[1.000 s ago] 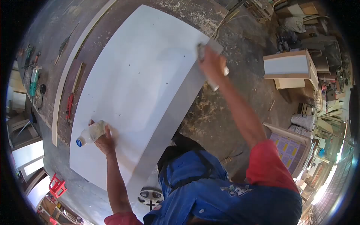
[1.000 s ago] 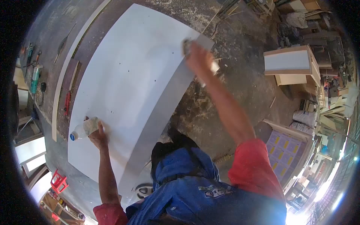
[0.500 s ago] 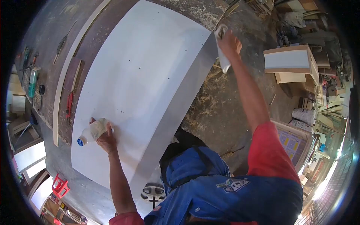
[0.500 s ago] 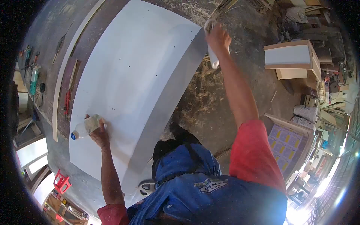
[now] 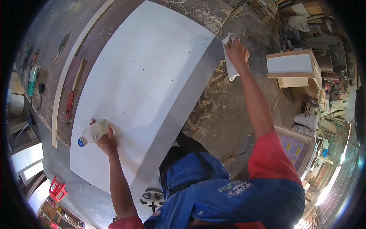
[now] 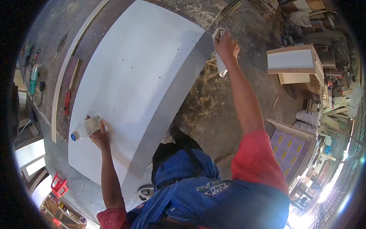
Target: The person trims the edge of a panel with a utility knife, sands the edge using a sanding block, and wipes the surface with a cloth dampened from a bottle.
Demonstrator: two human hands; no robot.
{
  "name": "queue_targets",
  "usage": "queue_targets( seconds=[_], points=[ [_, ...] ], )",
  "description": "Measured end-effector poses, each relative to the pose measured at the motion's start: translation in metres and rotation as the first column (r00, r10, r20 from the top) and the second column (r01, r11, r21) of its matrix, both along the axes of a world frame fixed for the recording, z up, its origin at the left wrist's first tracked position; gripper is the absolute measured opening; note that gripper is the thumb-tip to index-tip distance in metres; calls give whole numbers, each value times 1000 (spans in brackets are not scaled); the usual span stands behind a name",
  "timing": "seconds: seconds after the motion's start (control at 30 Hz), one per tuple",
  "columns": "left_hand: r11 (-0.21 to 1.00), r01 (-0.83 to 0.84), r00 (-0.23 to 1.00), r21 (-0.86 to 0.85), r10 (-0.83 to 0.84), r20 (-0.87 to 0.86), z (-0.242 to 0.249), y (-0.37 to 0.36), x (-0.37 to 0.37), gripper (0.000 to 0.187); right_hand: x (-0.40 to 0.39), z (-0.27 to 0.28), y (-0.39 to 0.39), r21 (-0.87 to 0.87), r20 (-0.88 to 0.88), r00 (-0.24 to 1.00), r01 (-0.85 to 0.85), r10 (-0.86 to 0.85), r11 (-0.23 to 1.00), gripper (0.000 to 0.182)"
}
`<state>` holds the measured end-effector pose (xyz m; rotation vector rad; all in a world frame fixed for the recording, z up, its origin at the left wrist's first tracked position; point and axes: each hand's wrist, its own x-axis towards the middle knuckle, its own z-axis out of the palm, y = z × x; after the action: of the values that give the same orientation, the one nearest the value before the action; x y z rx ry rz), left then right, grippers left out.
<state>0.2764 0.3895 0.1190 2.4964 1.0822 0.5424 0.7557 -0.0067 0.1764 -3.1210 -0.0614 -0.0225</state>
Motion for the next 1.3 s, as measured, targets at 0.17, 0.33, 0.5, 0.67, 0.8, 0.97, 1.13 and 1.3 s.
queue_targets(
  seconds=[0.17,0.33,0.5,0.67,0.8,0.97,1.13,1.3],
  points=[
    [994,38,999,104,-38,-5,-1,0,1,67,47,13,-28,-115,-122,986,97,-111,989,59],
    [994,36,999,105,-32,-35,-4,3,1,68,16,24,-25,53,-80,996,32,-28,998,60],
    [998,31,999,58,-32,16,3,0,6,67,18,-19,-1,-36,152,983,-102,106,994,58],
    [998,27,999,54,-25,-30,2,0,1,66,58,-31,-4,43,206,951,-244,230,969,54],
    [997,26,999,77,-23,-38,0,-1,2,66,-20,-10,25,59,132,934,-342,332,938,48],
    [997,-11,993,82,21,-117,-8,2,2,66,-113,-5,58,43,92,893,-445,440,894,48],
    [995,31,999,96,-35,40,6,-3,8,58,-219,25,100,131,-100,876,-458,471,879,44],
    [989,22,996,147,-33,78,-7,2,10,72,-348,29,133,234,-115,802,-552,586,801,36]
  ],
)
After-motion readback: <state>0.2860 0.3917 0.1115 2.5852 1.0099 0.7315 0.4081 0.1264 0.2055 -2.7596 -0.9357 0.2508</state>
